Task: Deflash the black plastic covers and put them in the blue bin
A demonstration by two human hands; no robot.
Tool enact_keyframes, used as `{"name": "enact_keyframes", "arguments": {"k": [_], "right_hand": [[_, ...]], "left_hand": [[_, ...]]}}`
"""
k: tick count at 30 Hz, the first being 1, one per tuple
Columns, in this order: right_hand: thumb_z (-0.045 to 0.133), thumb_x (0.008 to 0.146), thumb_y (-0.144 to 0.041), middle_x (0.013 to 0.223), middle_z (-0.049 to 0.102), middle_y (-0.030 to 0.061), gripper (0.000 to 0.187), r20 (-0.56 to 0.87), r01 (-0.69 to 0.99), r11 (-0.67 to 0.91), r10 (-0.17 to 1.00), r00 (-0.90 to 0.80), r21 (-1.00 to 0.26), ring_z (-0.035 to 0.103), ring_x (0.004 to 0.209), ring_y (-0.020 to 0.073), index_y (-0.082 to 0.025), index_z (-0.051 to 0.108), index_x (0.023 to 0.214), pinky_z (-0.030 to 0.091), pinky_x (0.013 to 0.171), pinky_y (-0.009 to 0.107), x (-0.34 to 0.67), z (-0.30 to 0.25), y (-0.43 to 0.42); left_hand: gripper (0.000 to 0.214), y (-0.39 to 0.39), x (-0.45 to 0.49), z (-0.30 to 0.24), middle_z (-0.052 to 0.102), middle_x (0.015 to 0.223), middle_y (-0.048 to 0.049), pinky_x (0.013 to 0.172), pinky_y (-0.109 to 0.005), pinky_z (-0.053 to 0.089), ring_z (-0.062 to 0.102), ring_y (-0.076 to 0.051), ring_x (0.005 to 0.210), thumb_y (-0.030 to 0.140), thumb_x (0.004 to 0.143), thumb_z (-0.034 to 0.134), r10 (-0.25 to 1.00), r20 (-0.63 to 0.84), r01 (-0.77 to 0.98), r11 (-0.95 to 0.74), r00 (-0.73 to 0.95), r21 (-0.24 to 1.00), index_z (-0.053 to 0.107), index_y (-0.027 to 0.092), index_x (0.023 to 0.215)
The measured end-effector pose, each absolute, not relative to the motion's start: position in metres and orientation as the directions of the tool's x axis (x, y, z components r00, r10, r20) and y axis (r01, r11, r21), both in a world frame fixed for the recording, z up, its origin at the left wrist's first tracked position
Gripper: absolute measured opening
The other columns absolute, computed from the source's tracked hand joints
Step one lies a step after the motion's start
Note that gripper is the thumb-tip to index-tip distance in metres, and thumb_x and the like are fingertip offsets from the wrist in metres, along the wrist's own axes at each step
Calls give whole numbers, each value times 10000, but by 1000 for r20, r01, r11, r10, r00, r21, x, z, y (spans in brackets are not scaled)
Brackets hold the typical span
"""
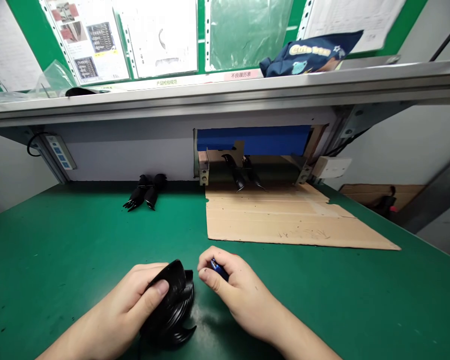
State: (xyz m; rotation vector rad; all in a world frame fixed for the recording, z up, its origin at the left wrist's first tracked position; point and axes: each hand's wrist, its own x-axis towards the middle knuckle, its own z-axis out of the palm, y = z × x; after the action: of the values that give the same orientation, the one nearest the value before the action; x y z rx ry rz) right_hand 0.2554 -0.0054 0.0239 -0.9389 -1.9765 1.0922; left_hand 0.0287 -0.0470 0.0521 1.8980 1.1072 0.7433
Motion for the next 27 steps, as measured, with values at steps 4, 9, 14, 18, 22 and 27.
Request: {"name": "enact_keyframes", "arguments": {"k": [4, 9, 14, 18, 22, 27], "right_hand": [[517, 961, -471, 703, 464, -24, 330, 224, 288, 364, 879, -420, -886, 427, 661, 162, -204, 525, 767, 363, 621, 264, 253, 22, -7], [541, 958, -445, 688, 470, -29, 315, 281, 346, 398, 897, -340, -850, 430, 633, 155, -206, 513, 755, 358, 588, 262, 256, 16, -4], [529, 985, -334, 861, 533, 19, 111, 565, 386, 660, 752, -341, -645, 516, 739, 178, -228, 552, 963, 422, 659, 289, 256, 15, -8], [527, 989, -357, 1181, 523, 124, 159, 629, 468, 845, 516, -581, -259, 556, 923, 246, -226, 581, 1061, 439, 747, 367, 252, 16, -18], [359, 934, -94, 1263, 542, 110, 255, 487, 488, 870, 459, -743, -76, 584, 981, 234, -192, 593, 954, 427, 731, 355, 245, 18, -23], [589, 850, -153, 1162, 597, 42, 109, 352, 503, 861, 494, -795, -72, 596, 835, 193, -185, 585, 954, 432, 682, 322, 238, 29, -27]], "left_hand": [[415, -46, 30, 54, 579, 732, -18, 682, -232, 382, 497, -164, 703, 443, 972, 328, 887, 55, 403, -263, 458, 877, 597, 186, 786], [329, -43, 31, 54, 565, 782, -2, 710, -233, 380, 492, -154, 754, 399, 971, 369, 897, 38, 395, -231, 441, 889, 565, 182, 821], [316, -42, 34, 42, 604, 955, 13, 752, -264, 418, 538, -152, 812, 330, 949, 444, 930, -74, 291, -37, 361, 956, 450, 321, 1264], [473, -40, 36, 31, 600, 979, 4, 767, -292, 438, 559, -162, 844, 348, 937, 483, 919, -129, 191, 60, 372, 980, 323, 365, 1382], [526, -39, 37, 28, 623, 966, -15, 781, -290, 457, 578, -181, 881, 386, 905, 550, 885, -171, 130, 126, 433, 983, 345, 301, 1382], [605, -41, 25, 22, 659, 1038, -25, 791, -260, 483, 614, -201, 912, 549, 865, 548, 891, -233, 200, 165, 389, 966, 365, 292, 1381]]}}
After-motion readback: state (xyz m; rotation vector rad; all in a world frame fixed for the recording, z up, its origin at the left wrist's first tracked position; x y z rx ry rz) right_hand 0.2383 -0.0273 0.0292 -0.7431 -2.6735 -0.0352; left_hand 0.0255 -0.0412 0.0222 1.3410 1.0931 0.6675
